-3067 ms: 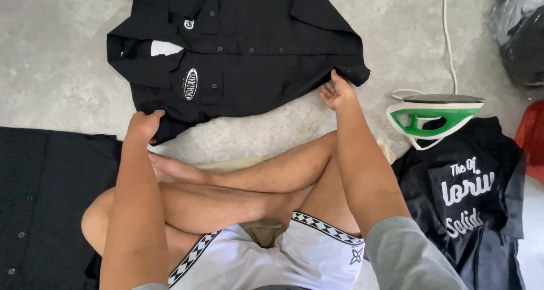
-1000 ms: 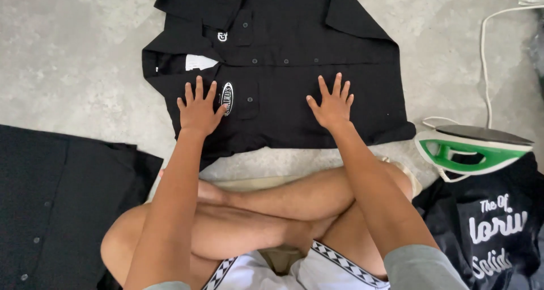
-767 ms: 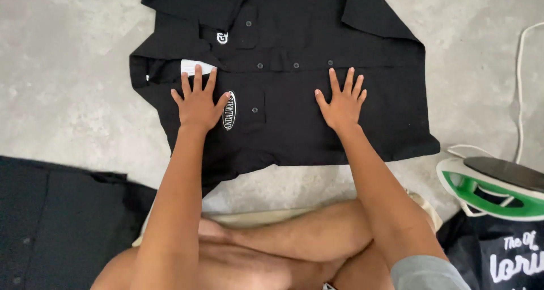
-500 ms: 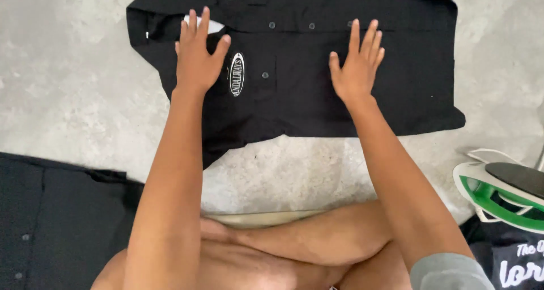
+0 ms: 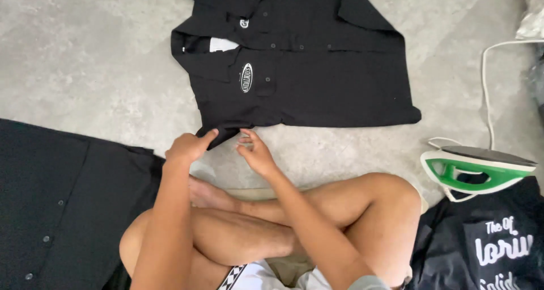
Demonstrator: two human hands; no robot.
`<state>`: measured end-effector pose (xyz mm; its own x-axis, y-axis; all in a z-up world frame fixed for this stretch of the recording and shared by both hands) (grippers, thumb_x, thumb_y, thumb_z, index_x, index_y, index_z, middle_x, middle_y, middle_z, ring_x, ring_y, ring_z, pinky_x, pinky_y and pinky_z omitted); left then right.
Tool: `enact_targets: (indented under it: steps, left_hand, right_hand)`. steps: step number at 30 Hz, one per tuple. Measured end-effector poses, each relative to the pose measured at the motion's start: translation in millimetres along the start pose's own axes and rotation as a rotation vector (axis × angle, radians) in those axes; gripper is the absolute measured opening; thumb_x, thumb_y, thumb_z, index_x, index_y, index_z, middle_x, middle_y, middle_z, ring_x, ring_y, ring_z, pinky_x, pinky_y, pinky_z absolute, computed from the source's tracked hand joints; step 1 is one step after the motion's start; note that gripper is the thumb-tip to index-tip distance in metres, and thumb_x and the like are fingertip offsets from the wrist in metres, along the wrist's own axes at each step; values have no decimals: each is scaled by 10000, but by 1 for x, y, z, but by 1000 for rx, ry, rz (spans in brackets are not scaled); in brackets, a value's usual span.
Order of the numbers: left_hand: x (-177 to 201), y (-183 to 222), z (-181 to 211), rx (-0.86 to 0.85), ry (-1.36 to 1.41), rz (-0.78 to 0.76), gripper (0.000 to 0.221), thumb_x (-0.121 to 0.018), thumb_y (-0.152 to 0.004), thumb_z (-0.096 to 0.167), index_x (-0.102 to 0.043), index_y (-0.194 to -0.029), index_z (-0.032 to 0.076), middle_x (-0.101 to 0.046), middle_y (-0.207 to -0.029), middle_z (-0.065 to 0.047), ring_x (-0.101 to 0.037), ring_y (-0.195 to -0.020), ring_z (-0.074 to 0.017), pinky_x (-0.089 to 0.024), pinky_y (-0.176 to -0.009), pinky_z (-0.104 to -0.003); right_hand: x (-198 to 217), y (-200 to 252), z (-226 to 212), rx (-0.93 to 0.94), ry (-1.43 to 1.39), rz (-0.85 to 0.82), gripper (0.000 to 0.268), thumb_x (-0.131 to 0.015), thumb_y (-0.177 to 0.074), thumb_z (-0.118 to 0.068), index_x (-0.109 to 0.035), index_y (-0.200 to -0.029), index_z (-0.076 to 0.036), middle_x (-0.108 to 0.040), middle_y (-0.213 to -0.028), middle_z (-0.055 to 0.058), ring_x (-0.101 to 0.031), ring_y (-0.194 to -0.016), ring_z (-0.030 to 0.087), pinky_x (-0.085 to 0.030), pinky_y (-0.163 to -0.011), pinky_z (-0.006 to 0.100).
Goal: A person is ironing and folding black shirts with printed logos while sitting on the floor.
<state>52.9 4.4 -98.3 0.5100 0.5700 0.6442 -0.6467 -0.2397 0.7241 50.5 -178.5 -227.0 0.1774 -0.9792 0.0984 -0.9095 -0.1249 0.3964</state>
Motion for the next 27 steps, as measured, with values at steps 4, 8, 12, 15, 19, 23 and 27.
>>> enact_targets:
  steps: [4,8,12,15,19,23,27]
  left_hand:
    - [-32,-5,6,-185,10,-20,681,-525,-740,618,-604,-1166,93,-564,-1253,-141,-480,-1211,-300,-408,-977,-415]
    - [-44,-27,17,-376,99,162,507,-477,-859,481,-567,-1174,94,-596,-1149,-126,-561,-1081,-284,-477,-853,-418]
    - [-47,-27,15,-294,590,272,387,-341,-941,301,-492,-1160,20,-598,-1081,-225,-564,-1053,-353,-501,-828,-446]
    - [-67,-60,-15,-177,628,262,376,-353,-931,267,-450,-1203,27,-582,-1100,-200,-575,-1041,-330,-534,-776,-419]
    - [-80,-48,-27,-80,732,203,432,-364,-905,229,-410,-1269,0,-548,-1132,-205,-579,-1015,-339,-563,-665,-439]
    - [-74,-26,-28,-67,726,208,428,-343,-853,148,-459,-1224,-30,-579,-1049,-215,-602,-961,-337,-559,-686,-427]
    - [-81,-60,-35,-48,624,261,388,-367,-849,106,-494,-1186,-36,-602,-1020,-224,-617,-949,-339,-557,-713,-432]
  right_hand:
    - [-4,50,8,-67,-238,73,641,-559,-755,-107,-359,-1364,-132,-547,-1199,151,-646,-835,206,-481,-568,265]
    - [-3,54,10,59,-190,-16,589,-614,-774,-125,-424,-1331,-139,-496,-1226,178,-627,-873,218,-472,-599,268]
    - [-1,37,26,-49,-319,-19,645,-575,-821,-232,-316,-1406,-147,-368,-1396,189,-539,-1111,330,-444,-794,419]
    - [2,21,61,-179,-599,44,686,-583,-842,-353,-273,-1419,-149,-361,-1364,120,-525,-1074,281,-455,-805,410]
    - [5,31,35,-231,-730,44,687,-637,-816,-333,-285,-1385,-176,-507,-1103,69,-599,-885,239,-498,-687,363]
    - [11,53,12,-279,-861,143,313,-708,-748,-305,-493,-941,-186,-523,-783,-24,-516,-640,146,-347,-537,269]
    - [38,62,-5,-134,-686,377,296,-735,-726,-307,-602,-940,-152,-563,-824,-13,-531,-771,164,-386,-614,282]
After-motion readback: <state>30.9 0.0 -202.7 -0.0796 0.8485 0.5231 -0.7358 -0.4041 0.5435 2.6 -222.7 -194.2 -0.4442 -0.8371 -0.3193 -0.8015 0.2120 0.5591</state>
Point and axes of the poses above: each hand's wrist, its own y-axis away from the middle knuckle, its own x-axis out of the back of the hand, z = x × y, the point moved 8 cm from there along -y, towards the middle knuckle
